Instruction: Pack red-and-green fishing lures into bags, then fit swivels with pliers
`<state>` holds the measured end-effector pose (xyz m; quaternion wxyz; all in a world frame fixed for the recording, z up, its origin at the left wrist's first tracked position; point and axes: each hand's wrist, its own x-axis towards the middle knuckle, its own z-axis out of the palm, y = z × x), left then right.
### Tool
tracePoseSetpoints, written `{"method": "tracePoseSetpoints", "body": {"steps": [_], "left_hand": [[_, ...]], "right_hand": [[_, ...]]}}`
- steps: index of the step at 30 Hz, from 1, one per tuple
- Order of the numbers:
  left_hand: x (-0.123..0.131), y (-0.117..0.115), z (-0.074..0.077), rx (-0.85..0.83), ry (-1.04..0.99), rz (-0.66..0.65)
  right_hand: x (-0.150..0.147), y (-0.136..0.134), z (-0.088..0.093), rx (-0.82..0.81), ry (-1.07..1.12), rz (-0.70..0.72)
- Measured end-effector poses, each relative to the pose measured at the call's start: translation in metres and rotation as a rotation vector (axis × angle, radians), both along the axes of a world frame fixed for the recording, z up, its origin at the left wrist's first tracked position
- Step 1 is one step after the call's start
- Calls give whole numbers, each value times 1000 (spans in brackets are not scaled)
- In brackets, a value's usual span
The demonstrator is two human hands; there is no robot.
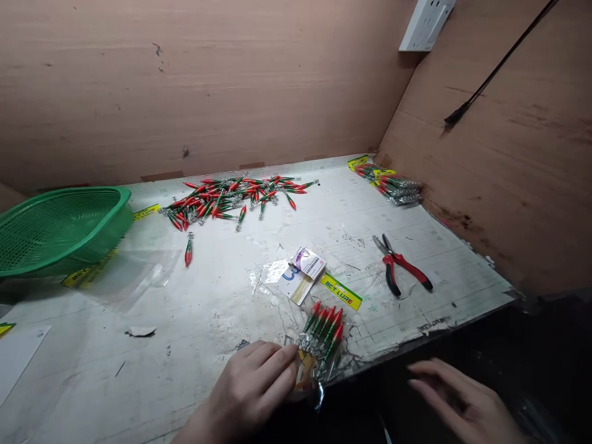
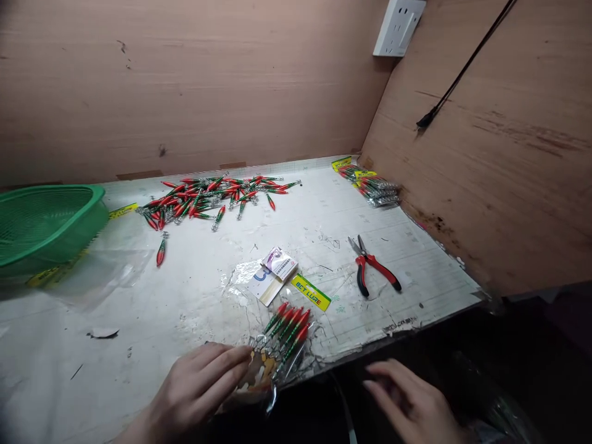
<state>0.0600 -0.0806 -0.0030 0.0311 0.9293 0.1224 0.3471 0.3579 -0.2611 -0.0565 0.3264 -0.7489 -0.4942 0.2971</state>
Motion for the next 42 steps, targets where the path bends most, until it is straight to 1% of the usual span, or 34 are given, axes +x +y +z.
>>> {"method": "tracePoseSetpoints", "body": {"steps": [1, 2, 3, 4, 5, 6, 8, 10, 11, 13, 16, 17, 19, 21, 23, 26, 28, 30, 32, 35, 38, 40, 42], "left_hand": [[-3, 1, 3, -7, 7, 3], [-8, 1, 6, -10, 21, 9], [-15, 1, 8, -4, 32, 19], [-25, 1, 9, 11, 42, 30], [-37, -1, 9, 32, 52, 39], [-49, -3, 8, 54, 58, 51], [-75, -11, -1, 82, 58, 92], [-94, -21, -14, 83, 45, 168], [-99, -26, -21, 76, 36, 214], [-101, -35, -35, 59, 8, 289], [-89, -43, -50, -22, -63, 367], [-82, -44, -54, -48, -94, 391], [-70, -43, -59, -87, -150, 443], [-60, -39, -60, -110, -163, 479], [-54, -36, -58, -124, -123, 465], [-51, -34, -51, -179, -104, 389], [-51, -34, -46, -284, -160, 391], [-51, -33, -42, -395, -203, 443], [-50, -31, -39, -452, -195, 468], [-45, -28, -37, -499, -161, 433], [-46, -30, -40, -610, -268, 405], [-51, -30, -41, -667, -343, 441], [-58, -28, -43, -653, -308, 524]], "right_hand": [[-19, 18, 10, 139, -63, 163], [-40, 36, 16, 266, -126, 297], [-61, 53, 19, 435, -212, 382], [-79, 70, 18, 574, -313, 446], [-95, 85, 16, 670, -416, 475], [-108, 99, 12, 751, -475, 510], [-124, 120, 4, 819, -521, 546], [-132, 135, 1, 813, -497, 563], [-135, 139, 3, 799, -477, 567], [-144, 142, 9, 766, -427, 585], [-161, 137, 19, 692, -308, 638], [-166, 135, 20, 669, -299, 648], [-168, 136, 18, 640, -359, 638], [-162, 143, 12, 633, -463, 599], [-149, 154, 8, 626, -511, 562], [-132, 164, 9, 618, -525, 547], [-128, 163, 11, 615, -476, 572], [-131, 158, 14, 632, -414, 607], [-137, 151, 14, 670, -395, 638], [-149, 143, 12, 713, -407, 647], [-158, 137, 8, 694, -391, 616], [-161, 136, 5, 670, -413, 595], [-160, 136, 2, 656, -458, 572]]}}
